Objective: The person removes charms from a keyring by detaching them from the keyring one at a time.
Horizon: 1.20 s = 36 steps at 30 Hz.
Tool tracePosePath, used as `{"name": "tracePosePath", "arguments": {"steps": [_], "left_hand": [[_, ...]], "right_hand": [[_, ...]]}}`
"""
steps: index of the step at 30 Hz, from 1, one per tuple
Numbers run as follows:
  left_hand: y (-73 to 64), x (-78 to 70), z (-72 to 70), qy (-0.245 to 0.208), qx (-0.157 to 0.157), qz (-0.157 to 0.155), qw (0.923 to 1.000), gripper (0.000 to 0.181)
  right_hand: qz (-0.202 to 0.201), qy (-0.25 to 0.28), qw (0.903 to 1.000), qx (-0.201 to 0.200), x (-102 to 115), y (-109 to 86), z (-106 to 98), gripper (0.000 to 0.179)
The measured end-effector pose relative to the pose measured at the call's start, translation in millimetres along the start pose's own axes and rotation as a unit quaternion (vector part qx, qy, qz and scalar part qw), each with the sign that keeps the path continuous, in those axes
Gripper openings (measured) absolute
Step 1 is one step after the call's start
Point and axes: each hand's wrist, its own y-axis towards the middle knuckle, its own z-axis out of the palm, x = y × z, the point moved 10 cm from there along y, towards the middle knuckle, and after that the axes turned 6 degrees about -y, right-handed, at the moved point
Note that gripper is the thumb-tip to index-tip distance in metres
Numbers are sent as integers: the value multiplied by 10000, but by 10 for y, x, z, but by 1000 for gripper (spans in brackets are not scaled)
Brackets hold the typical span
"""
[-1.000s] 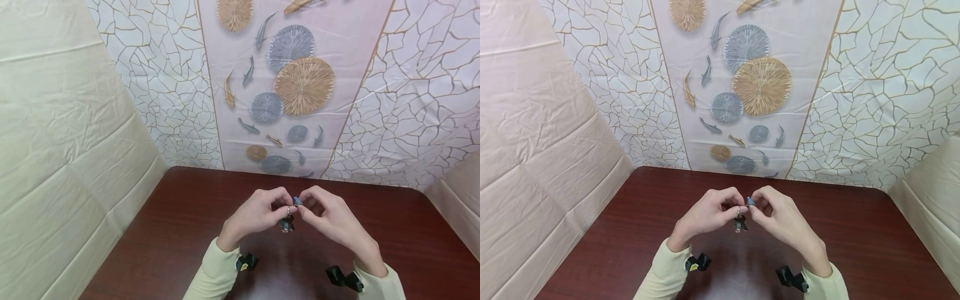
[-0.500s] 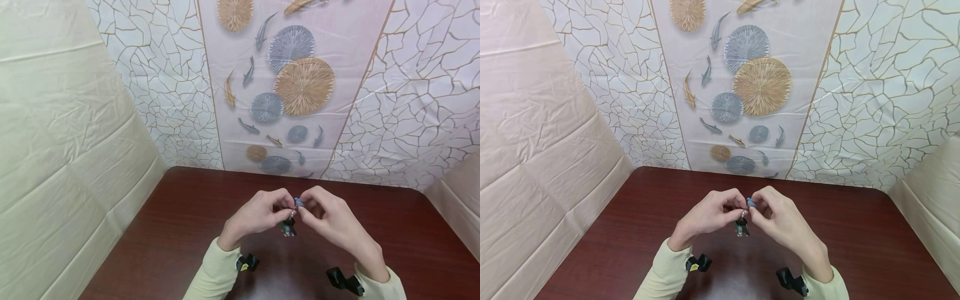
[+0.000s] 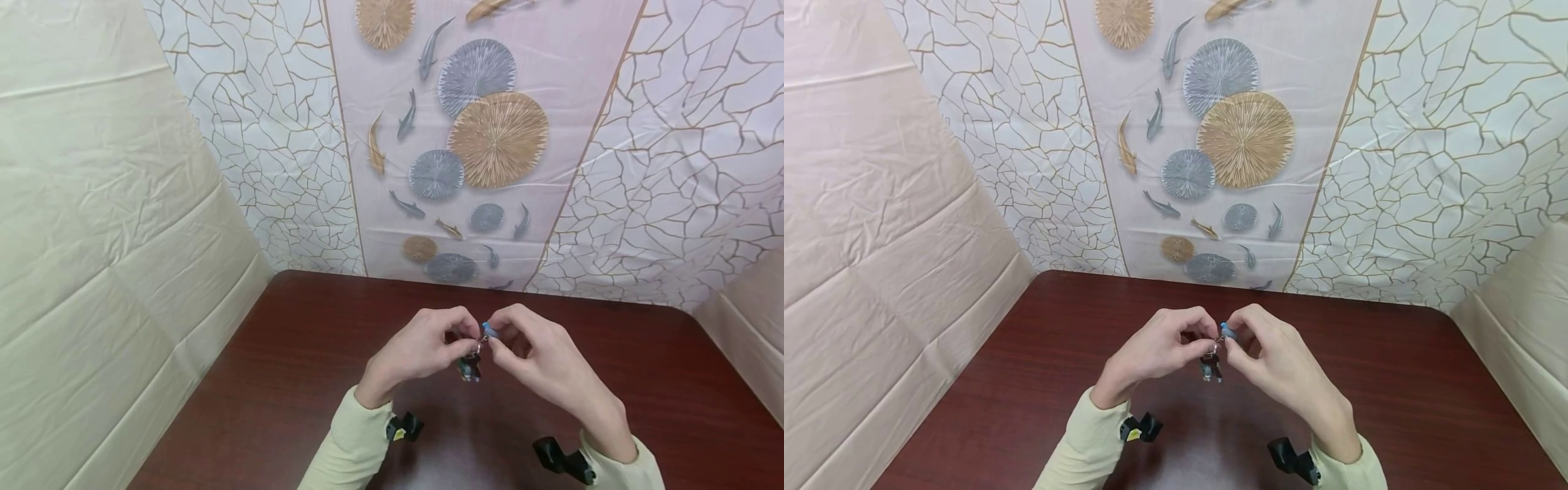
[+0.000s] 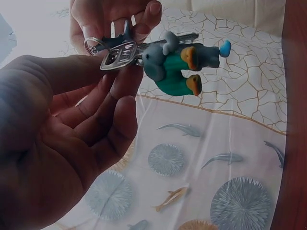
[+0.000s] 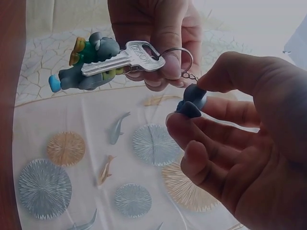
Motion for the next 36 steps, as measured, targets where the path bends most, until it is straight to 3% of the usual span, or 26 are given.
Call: {"name": "tracePosePath", "arguments": {"steps": [6,14,25,36], "left_hand": [[-5,-29,-78,-91,-332,158,9993,6],[-17,-94,-144,-106,-677,561,9961,7],[-13,-108,-125,-260,-645,542,9961,6],[-6,-71,-63,-362,-438,332,9978,4]], "right_hand": [[195,-47,9996,190,-19,1,35,31],[-117,119,9994,287,36,-1,83,30],[-356,312,9989,-13,70,17,45,25],[-130,748,9966,311,49,1,60,27]]}}
